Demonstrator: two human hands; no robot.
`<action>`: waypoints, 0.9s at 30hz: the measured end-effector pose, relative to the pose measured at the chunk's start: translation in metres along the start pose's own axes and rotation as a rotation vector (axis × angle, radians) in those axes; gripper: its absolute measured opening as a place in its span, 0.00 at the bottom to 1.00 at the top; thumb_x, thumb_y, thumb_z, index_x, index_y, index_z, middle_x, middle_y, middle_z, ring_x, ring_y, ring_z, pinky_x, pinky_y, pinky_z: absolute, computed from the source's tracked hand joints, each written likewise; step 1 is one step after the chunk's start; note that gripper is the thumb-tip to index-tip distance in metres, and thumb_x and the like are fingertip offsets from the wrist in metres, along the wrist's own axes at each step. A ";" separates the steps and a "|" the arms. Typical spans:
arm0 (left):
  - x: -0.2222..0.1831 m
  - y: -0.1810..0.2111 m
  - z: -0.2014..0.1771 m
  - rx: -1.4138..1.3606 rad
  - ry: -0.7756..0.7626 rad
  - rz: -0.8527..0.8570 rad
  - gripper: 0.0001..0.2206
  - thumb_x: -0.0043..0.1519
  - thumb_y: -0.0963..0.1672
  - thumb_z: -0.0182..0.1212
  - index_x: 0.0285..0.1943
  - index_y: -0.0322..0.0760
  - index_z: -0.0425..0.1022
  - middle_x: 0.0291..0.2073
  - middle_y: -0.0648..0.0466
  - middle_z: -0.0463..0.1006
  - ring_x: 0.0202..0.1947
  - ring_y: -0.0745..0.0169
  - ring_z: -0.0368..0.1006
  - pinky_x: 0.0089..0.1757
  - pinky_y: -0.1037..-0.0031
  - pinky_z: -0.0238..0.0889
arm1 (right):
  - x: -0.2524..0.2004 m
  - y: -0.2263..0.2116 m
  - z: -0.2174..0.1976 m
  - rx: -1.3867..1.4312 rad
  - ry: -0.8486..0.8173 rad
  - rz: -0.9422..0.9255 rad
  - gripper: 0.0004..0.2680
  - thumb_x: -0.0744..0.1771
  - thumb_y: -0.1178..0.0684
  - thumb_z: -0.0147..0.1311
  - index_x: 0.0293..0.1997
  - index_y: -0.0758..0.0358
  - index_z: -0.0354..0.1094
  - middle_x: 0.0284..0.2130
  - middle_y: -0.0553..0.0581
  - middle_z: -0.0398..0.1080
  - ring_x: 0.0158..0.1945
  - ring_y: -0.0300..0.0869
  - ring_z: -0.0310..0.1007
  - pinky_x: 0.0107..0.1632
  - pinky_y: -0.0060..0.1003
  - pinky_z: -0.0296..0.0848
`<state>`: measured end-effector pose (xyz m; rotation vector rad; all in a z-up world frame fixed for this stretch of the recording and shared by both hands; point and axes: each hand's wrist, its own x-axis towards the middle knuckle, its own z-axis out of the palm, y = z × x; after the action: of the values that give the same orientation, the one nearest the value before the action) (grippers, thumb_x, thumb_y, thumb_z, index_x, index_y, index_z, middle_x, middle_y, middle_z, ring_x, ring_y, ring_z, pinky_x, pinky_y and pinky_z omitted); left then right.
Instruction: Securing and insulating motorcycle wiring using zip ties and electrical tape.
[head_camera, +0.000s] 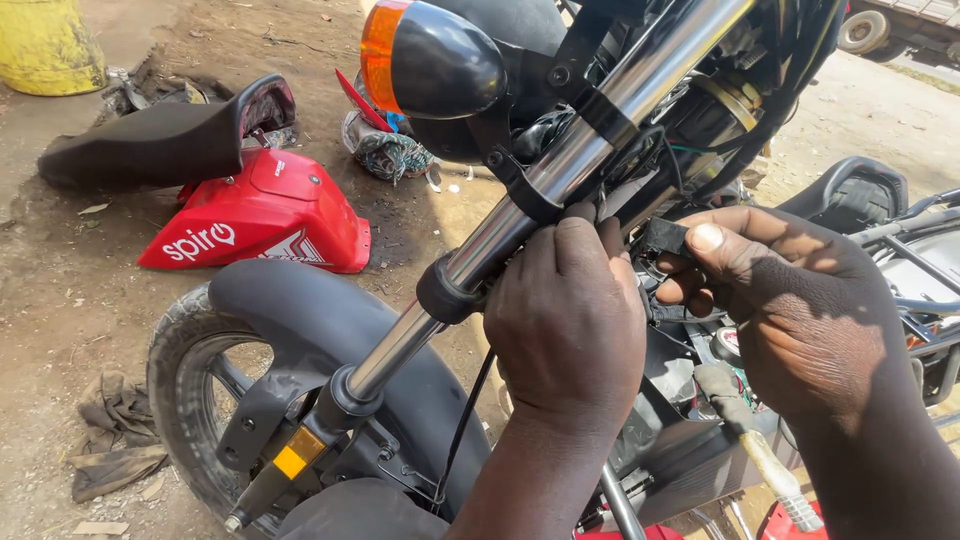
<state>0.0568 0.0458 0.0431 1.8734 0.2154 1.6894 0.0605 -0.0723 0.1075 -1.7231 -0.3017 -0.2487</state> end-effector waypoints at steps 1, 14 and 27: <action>0.002 0.002 -0.001 0.000 0.001 -0.001 0.04 0.67 0.42 0.62 0.41 0.38 0.74 0.28 0.52 0.74 0.28 0.49 0.72 0.30 0.62 0.64 | 0.001 -0.002 0.003 -0.002 -0.001 -0.001 0.07 0.66 0.57 0.56 0.43 0.72 0.72 0.27 0.63 0.72 0.28 0.48 0.74 0.30 0.35 0.64; 0.020 0.014 -0.012 -1.281 -0.237 -1.260 0.07 0.60 0.40 0.58 0.29 0.30 0.76 0.22 0.48 0.76 0.18 0.64 0.71 0.22 0.77 0.60 | 0.002 -0.031 0.037 -0.415 0.152 -0.012 0.08 0.67 0.51 0.55 0.31 0.64 0.74 0.22 0.56 0.75 0.23 0.36 0.67 0.27 0.28 0.62; 0.013 0.007 -0.006 -1.433 -0.259 -1.305 0.06 0.61 0.41 0.58 0.31 0.34 0.75 0.22 0.50 0.77 0.16 0.65 0.71 0.21 0.75 0.64 | 0.013 -0.023 0.045 -0.307 0.073 -0.007 0.07 0.67 0.55 0.54 0.29 0.64 0.71 0.17 0.58 0.70 0.18 0.36 0.62 0.22 0.28 0.60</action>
<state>0.0512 0.0483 0.0577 0.4806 0.0331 0.3274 0.0651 -0.0236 0.1253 -2.0104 -0.2244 -0.3776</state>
